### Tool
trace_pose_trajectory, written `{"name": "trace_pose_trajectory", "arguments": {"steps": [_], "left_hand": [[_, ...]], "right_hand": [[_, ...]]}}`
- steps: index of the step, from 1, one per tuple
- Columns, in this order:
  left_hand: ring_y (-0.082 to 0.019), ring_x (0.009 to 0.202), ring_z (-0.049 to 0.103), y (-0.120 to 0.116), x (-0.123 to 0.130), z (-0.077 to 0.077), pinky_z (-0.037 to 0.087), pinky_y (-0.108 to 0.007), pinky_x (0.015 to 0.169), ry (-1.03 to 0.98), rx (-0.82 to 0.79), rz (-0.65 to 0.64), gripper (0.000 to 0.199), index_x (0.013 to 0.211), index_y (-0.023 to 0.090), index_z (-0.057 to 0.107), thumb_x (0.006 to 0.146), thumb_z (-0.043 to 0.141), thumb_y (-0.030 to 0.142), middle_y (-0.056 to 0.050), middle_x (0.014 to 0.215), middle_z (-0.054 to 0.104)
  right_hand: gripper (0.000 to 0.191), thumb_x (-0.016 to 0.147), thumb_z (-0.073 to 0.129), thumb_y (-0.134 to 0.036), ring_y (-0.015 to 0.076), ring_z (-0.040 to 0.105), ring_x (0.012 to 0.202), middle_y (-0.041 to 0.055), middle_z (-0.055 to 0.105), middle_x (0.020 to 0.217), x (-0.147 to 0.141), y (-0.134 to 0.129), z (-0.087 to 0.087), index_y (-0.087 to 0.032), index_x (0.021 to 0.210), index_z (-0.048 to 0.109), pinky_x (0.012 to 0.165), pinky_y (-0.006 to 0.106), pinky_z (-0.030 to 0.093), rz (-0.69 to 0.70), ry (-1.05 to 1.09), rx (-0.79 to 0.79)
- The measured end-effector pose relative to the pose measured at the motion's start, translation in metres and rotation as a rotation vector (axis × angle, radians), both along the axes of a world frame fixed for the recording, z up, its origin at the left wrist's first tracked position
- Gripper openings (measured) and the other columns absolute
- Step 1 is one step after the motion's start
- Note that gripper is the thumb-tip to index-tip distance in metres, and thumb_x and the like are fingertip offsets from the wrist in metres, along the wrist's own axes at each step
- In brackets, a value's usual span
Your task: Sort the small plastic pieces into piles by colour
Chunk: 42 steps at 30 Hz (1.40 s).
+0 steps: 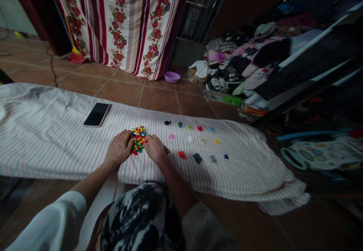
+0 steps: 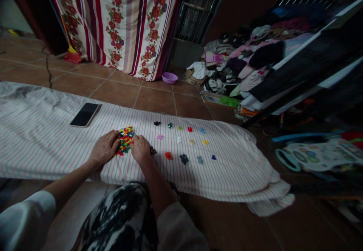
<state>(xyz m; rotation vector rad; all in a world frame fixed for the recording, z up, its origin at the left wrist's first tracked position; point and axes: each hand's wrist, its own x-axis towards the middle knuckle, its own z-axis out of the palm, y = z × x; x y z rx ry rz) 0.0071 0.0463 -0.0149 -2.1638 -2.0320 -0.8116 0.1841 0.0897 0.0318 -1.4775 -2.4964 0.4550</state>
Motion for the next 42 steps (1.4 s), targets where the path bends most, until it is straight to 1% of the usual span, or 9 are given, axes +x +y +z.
{"name": "trace_pose_trajectory", "arguments": {"steps": [5,14,19,23,26,30,34,39,42], "left_hand": [[-0.027,0.130,0.048,0.000,-0.001,-0.001,0.040,-0.047,0.109,0.000,0.016,-0.024,0.046,0.125,0.013,0.054,0.095,0.030,0.039,-0.014,0.128,0.061],[-0.028,0.128,0.049,0.001,-0.004,-0.004,0.040,-0.045,0.108,0.043,0.022,-0.046,0.049,0.122,0.010,0.053,0.095,0.026,0.040,-0.017,0.126,0.061],[-0.027,0.128,0.050,0.000,-0.005,-0.004,0.040,-0.045,0.107,0.058,0.019,-0.059,0.046,0.121,0.013,0.055,0.095,0.027,0.039,-0.015,0.128,0.061],[-0.028,0.129,0.050,0.000,-0.005,-0.004,0.042,-0.048,0.107,0.047,0.041,-0.076,0.044,0.121,0.014,0.055,0.094,0.029,0.037,-0.015,0.127,0.061],[-0.028,0.128,0.050,0.001,-0.005,-0.005,0.042,-0.047,0.106,0.036,0.052,-0.060,0.045,0.123,0.014,0.053,0.094,0.030,0.039,-0.015,0.127,0.062],[-0.027,0.128,0.051,0.001,-0.005,-0.004,0.042,-0.046,0.106,0.038,0.043,-0.033,0.047,0.124,0.015,0.053,0.095,0.029,0.042,-0.013,0.127,0.062],[-0.027,0.128,0.050,0.000,-0.005,-0.004,0.041,-0.044,0.107,0.038,0.039,-0.032,0.048,0.123,0.013,0.054,0.095,0.027,0.042,-0.014,0.127,0.062],[-0.027,0.129,0.050,0.000,-0.005,-0.006,0.041,-0.045,0.108,0.036,0.045,-0.034,0.047,0.124,0.015,0.054,0.095,0.029,0.041,-0.013,0.127,0.062],[-0.027,0.128,0.051,0.000,-0.005,-0.006,0.041,-0.045,0.108,0.045,0.052,-0.036,0.046,0.123,0.014,0.054,0.095,0.029,0.041,-0.013,0.126,0.063]], "right_hand": [[0.016,0.090,0.046,-0.016,0.0210,0.058,0.095,0.0112,0.065,0.100,0.002,-0.001,-0.002,-0.017,0.099,0.058,0.087,0.032,0.044,-0.001,-0.001,0.034],[0.012,0.084,0.051,-0.014,0.0170,0.060,0.092,0.0045,0.066,0.094,0.014,0.008,-0.009,-0.020,0.093,0.058,0.082,0.028,0.044,0.000,0.163,-0.018],[0.014,0.081,0.053,-0.011,0.0156,0.060,0.086,0.0018,0.065,0.089,0.017,0.009,-0.010,-0.021,0.089,0.058,0.080,0.027,0.046,0.039,0.237,-0.020],[0.016,0.081,0.053,-0.011,0.0148,0.060,0.084,0.0010,0.065,0.088,0.021,0.010,-0.011,-0.022,0.091,0.059,0.080,0.026,0.047,0.051,0.317,-0.020],[0.017,0.081,0.053,-0.012,0.0139,0.061,0.081,0.0009,0.065,0.089,0.029,0.015,-0.010,-0.022,0.093,0.059,0.077,0.025,0.049,0.042,0.379,-0.012],[0.022,0.078,0.051,-0.011,0.0133,0.061,0.079,0.0020,0.064,0.092,0.053,0.029,-0.004,-0.020,0.096,0.060,0.075,0.025,0.049,-0.028,0.457,0.041],[0.023,0.077,0.048,-0.010,0.0132,0.061,0.077,0.0020,0.065,0.089,0.092,0.052,0.000,-0.020,0.091,0.063,0.077,0.026,0.049,-0.128,0.486,0.131],[0.025,0.072,0.046,-0.011,0.0153,0.061,0.076,0.0044,0.067,0.085,0.150,0.086,-0.002,-0.018,0.085,0.066,0.079,0.028,0.050,-0.398,0.458,0.232],[0.023,0.073,0.047,-0.015,0.0172,0.063,0.079,0.0056,0.069,0.085,0.182,0.102,-0.005,-0.018,0.083,0.068,0.082,0.030,0.049,-0.487,0.438,0.264]]}}
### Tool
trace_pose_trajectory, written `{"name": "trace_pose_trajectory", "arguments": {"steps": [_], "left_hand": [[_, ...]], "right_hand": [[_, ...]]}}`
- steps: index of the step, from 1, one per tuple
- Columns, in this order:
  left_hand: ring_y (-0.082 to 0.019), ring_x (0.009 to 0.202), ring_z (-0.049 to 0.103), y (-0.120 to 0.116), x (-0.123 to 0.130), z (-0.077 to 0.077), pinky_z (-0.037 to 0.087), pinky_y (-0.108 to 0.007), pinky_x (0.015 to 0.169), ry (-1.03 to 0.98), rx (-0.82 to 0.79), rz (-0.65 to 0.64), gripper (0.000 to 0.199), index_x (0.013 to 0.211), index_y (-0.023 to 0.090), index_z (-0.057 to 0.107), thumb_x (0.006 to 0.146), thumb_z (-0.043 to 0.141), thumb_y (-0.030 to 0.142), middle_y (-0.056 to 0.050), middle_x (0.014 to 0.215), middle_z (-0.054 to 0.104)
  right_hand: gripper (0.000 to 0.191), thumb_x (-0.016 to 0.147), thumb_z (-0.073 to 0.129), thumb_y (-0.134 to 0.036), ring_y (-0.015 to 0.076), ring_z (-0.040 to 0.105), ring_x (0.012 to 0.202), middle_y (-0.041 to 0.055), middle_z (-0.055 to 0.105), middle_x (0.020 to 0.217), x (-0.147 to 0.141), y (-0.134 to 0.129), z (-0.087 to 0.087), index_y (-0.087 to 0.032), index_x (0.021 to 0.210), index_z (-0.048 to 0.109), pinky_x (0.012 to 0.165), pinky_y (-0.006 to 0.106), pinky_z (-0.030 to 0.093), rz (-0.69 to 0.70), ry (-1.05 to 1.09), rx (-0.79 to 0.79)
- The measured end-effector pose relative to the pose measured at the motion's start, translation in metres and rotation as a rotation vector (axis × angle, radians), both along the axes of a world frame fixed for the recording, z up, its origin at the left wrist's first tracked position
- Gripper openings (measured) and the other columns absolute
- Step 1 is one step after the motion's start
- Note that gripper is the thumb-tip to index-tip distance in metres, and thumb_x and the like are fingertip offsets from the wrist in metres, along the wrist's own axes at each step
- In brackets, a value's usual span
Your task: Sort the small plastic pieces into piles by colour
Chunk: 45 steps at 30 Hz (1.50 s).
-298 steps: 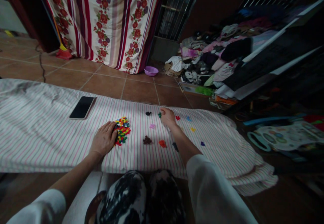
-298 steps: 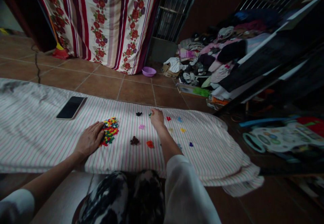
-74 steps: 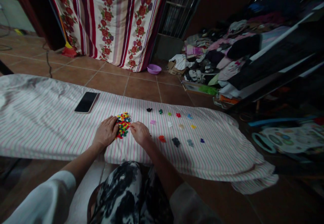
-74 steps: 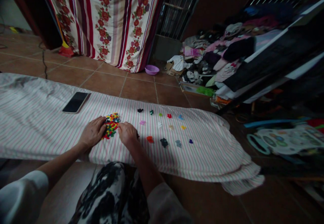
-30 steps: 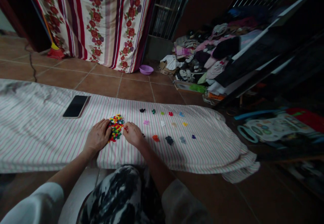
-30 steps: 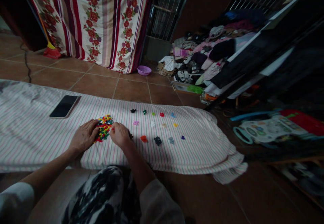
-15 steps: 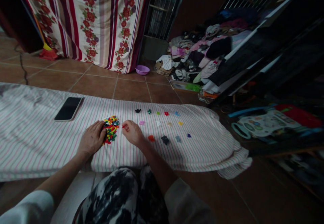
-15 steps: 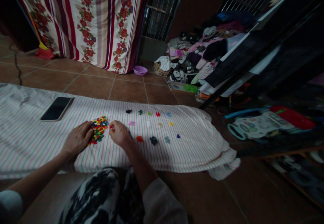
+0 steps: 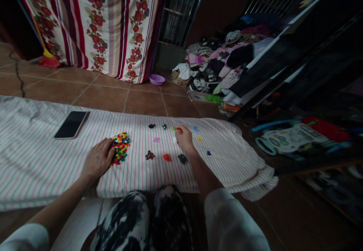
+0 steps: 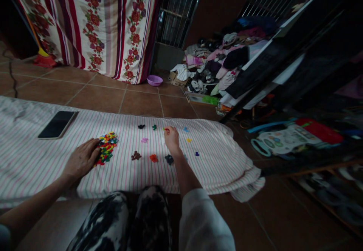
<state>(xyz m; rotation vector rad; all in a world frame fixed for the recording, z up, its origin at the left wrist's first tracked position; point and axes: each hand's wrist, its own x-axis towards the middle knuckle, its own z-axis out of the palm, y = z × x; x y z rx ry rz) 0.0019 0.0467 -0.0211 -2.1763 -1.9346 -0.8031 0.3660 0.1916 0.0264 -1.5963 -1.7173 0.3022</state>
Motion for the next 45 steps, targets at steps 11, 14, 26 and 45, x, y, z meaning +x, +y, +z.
{"name": "trace_pose_trajectory", "arguments": {"steps": [11,14,26,45], "left_hand": [[-0.028,0.126,0.053,0.002,-0.004,-0.006,0.045,-0.046,0.105,0.046,0.012,-0.004,0.050,0.123,0.009,0.054,0.095,0.029,0.042,-0.017,0.125,0.063],[-0.028,0.125,0.053,0.003,-0.006,-0.007,0.045,-0.046,0.105,0.062,0.014,-0.011,0.050,0.124,0.009,0.054,0.096,0.028,0.042,-0.017,0.125,0.063],[-0.028,0.127,0.052,0.002,-0.006,-0.009,0.044,-0.045,0.106,0.087,0.040,-0.018,0.048,0.125,0.009,0.052,0.096,0.029,0.041,-0.016,0.126,0.062],[-0.028,0.127,0.052,0.001,-0.004,-0.003,0.043,-0.046,0.107,0.052,0.000,-0.015,0.050,0.124,0.010,0.053,0.094,0.030,0.042,-0.017,0.126,0.062]], "right_hand": [[0.022,0.071,0.048,-0.015,0.0181,0.062,0.077,0.0053,0.070,0.082,0.058,0.029,-0.012,-0.019,0.078,0.069,0.081,0.031,0.048,-0.241,-0.094,-0.006],[0.022,0.071,0.048,-0.016,0.0187,0.063,0.078,0.0051,0.069,0.083,0.056,0.036,-0.013,-0.019,0.081,0.068,0.080,0.031,0.048,-0.229,-0.107,0.000],[0.031,0.072,0.048,-0.016,0.0193,0.063,0.079,0.0079,0.070,0.085,0.051,0.050,-0.029,-0.016,0.096,0.067,0.078,0.030,0.046,-0.210,-0.080,-0.039],[0.037,0.073,0.045,-0.009,0.0186,0.065,0.086,0.0059,0.073,0.090,0.052,0.050,-0.028,-0.019,0.096,0.072,0.081,0.028,0.048,-0.166,-0.178,-0.080]]}}
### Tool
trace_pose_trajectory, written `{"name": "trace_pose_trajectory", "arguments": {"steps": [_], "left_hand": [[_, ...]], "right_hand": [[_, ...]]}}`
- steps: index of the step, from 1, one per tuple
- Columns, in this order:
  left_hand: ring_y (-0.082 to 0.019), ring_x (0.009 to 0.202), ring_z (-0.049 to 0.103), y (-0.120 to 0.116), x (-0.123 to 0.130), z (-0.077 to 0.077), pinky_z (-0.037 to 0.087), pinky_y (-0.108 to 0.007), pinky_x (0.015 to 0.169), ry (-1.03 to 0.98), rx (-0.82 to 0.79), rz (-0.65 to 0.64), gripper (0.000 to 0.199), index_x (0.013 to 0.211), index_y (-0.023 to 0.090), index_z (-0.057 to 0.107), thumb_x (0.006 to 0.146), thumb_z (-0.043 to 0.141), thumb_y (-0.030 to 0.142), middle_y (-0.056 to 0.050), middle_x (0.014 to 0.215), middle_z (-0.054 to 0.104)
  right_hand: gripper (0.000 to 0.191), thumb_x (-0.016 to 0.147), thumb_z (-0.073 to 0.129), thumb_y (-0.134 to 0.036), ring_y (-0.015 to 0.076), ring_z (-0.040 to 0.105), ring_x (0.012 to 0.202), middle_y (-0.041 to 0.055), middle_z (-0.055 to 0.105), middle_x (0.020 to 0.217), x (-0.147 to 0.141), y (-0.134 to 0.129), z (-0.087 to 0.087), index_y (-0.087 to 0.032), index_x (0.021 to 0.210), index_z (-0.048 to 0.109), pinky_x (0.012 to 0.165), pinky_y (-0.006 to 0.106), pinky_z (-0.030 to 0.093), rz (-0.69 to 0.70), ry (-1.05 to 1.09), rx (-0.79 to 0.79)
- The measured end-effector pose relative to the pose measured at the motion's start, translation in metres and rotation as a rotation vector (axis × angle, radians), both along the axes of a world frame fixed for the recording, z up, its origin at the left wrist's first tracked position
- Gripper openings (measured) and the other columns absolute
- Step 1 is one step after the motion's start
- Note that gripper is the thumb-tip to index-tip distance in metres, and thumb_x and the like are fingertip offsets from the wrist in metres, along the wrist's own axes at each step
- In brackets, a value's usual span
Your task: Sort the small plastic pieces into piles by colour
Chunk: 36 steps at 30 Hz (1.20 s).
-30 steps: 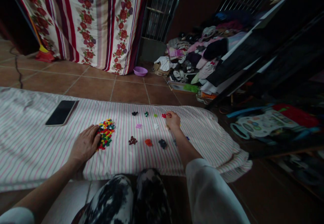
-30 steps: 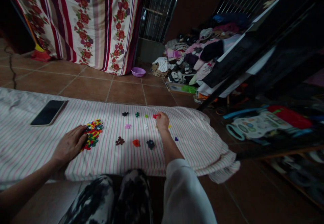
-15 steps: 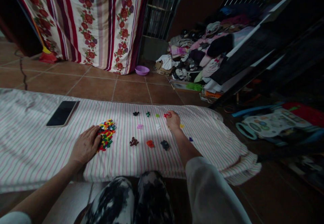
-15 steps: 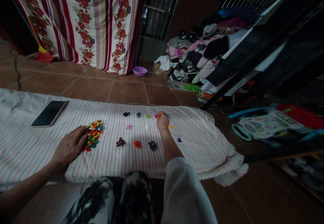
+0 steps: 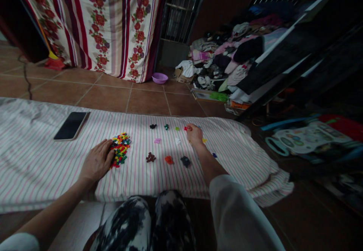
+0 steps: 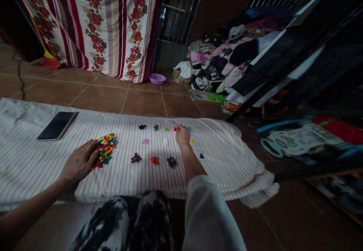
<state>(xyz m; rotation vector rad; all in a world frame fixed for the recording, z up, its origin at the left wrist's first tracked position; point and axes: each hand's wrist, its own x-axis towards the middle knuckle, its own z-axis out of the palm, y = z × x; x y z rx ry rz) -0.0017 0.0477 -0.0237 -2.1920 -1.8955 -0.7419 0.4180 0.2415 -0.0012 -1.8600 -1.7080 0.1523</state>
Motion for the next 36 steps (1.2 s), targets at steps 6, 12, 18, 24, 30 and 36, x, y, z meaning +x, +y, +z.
{"name": "trace_pose_trajectory", "arguments": {"steps": [6,12,18,24,30,36], "left_hand": [[-0.027,0.126,0.052,0.000,0.001,0.001,0.043,-0.046,0.107,-0.029,0.001,0.012,0.047,0.124,0.014,0.053,0.093,0.031,0.042,-0.014,0.127,0.062],[-0.028,0.129,0.050,-0.001,0.003,0.003,0.042,-0.047,0.108,-0.048,-0.015,0.023,0.047,0.125,0.013,0.053,0.095,0.030,0.041,-0.015,0.128,0.061],[-0.027,0.129,0.050,-0.001,0.004,0.004,0.042,-0.047,0.107,-0.055,-0.025,0.021,0.047,0.125,0.012,0.053,0.094,0.032,0.040,-0.015,0.128,0.061],[-0.027,0.130,0.049,-0.001,0.004,0.004,0.040,-0.045,0.109,-0.070,-0.039,0.031,0.048,0.125,0.011,0.054,0.095,0.030,0.040,-0.015,0.129,0.061],[-0.026,0.130,0.048,-0.001,0.005,0.006,0.040,-0.046,0.109,-0.093,-0.048,0.051,0.047,0.125,0.013,0.054,0.095,0.030,0.039,-0.013,0.129,0.061],[-0.026,0.129,0.049,-0.002,0.007,0.008,0.041,-0.046,0.109,-0.112,-0.035,0.036,0.044,0.123,0.014,0.056,0.095,0.031,0.038,-0.012,0.127,0.062]], "right_hand": [[0.038,0.076,0.042,-0.010,0.0196,0.064,0.089,0.0084,0.072,0.095,-0.002,-0.003,0.005,-0.017,0.100,0.071,0.085,0.030,0.047,-0.012,-0.029,0.042],[0.035,0.078,0.043,-0.013,0.0220,0.062,0.090,0.0106,0.070,0.096,-0.012,-0.012,0.012,-0.016,0.100,0.070,0.086,0.034,0.046,0.015,-0.011,0.089],[0.033,0.079,0.043,-0.012,0.0220,0.061,0.092,0.0109,0.070,0.097,-0.043,-0.025,0.023,-0.016,0.098,0.070,0.087,0.033,0.045,0.115,0.049,0.123],[0.031,0.079,0.045,-0.012,0.0201,0.062,0.091,0.0090,0.070,0.096,-0.095,-0.046,0.032,-0.017,0.096,0.071,0.086,0.031,0.046,0.302,0.121,0.138],[0.028,0.083,0.047,-0.013,0.0159,0.062,0.083,0.0041,0.069,0.094,-0.154,-0.076,0.035,-0.021,0.096,0.071,0.080,0.027,0.047,0.535,0.162,0.071],[0.026,0.084,0.049,-0.010,0.0158,0.062,0.091,0.0031,0.069,0.096,-0.197,-0.100,0.027,-0.022,0.095,0.070,0.083,0.026,0.046,0.691,0.115,-0.057]]}}
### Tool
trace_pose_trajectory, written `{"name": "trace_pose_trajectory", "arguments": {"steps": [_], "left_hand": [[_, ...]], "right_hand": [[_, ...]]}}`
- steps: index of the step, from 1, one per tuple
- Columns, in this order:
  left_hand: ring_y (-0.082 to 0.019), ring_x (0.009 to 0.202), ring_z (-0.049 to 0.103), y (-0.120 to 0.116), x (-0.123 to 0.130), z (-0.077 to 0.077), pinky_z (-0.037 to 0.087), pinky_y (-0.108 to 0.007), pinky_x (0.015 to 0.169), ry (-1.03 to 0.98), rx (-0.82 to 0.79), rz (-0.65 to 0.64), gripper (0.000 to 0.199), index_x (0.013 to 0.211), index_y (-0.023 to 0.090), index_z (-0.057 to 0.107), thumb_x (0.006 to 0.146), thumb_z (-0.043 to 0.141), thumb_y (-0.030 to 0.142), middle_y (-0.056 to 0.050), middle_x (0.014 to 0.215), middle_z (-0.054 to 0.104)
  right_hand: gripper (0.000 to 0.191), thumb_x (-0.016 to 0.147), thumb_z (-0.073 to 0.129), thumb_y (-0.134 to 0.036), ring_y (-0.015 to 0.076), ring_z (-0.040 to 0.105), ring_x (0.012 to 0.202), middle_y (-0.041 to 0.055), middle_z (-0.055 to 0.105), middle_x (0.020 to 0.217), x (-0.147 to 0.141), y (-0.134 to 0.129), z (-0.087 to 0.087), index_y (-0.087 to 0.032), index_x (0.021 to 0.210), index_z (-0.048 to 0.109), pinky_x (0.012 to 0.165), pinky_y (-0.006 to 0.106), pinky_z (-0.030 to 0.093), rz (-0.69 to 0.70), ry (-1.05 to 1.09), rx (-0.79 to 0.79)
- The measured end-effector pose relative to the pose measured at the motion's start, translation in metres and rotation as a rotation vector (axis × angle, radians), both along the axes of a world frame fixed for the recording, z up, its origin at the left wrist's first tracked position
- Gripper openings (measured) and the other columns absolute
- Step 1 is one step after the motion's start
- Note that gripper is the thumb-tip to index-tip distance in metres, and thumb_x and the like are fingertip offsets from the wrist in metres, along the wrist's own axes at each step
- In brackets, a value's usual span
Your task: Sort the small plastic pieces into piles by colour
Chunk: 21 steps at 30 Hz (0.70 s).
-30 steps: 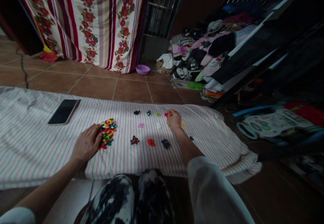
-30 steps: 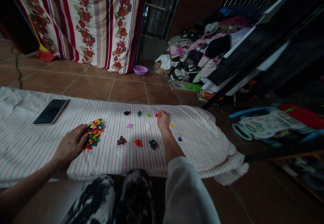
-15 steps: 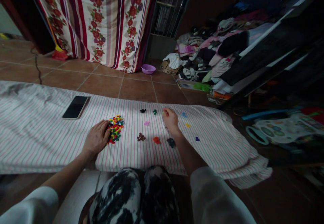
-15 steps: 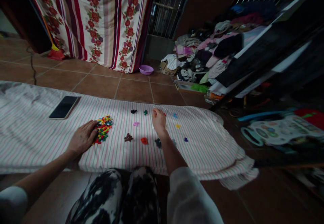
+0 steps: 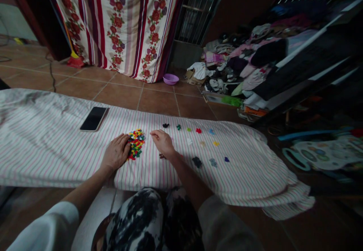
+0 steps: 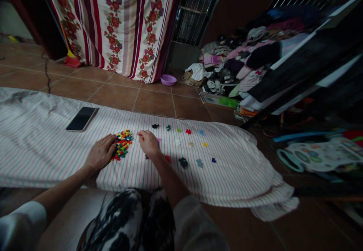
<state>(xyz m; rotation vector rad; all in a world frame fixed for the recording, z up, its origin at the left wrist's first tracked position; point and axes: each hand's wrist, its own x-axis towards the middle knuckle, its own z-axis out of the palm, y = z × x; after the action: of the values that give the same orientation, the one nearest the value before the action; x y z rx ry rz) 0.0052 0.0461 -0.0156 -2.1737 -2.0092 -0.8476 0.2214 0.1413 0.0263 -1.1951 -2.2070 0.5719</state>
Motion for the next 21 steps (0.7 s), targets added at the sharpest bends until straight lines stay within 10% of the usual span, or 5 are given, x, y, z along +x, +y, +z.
{"name": "trace_pose_trajectory", "arguments": {"steps": [21], "left_hand": [[-0.026,0.128,0.050,0.000,0.003,0.002,0.041,-0.047,0.108,-0.007,0.024,-0.007,0.041,0.119,0.015,0.057,0.095,0.033,0.038,-0.013,0.125,0.063]], "right_hand": [[0.016,0.086,0.058,-0.020,0.0172,0.059,0.094,0.0048,0.064,0.100,-0.038,-0.013,-0.007,-0.024,0.099,0.067,0.081,0.026,0.042,-0.126,-0.252,-0.117]]}}
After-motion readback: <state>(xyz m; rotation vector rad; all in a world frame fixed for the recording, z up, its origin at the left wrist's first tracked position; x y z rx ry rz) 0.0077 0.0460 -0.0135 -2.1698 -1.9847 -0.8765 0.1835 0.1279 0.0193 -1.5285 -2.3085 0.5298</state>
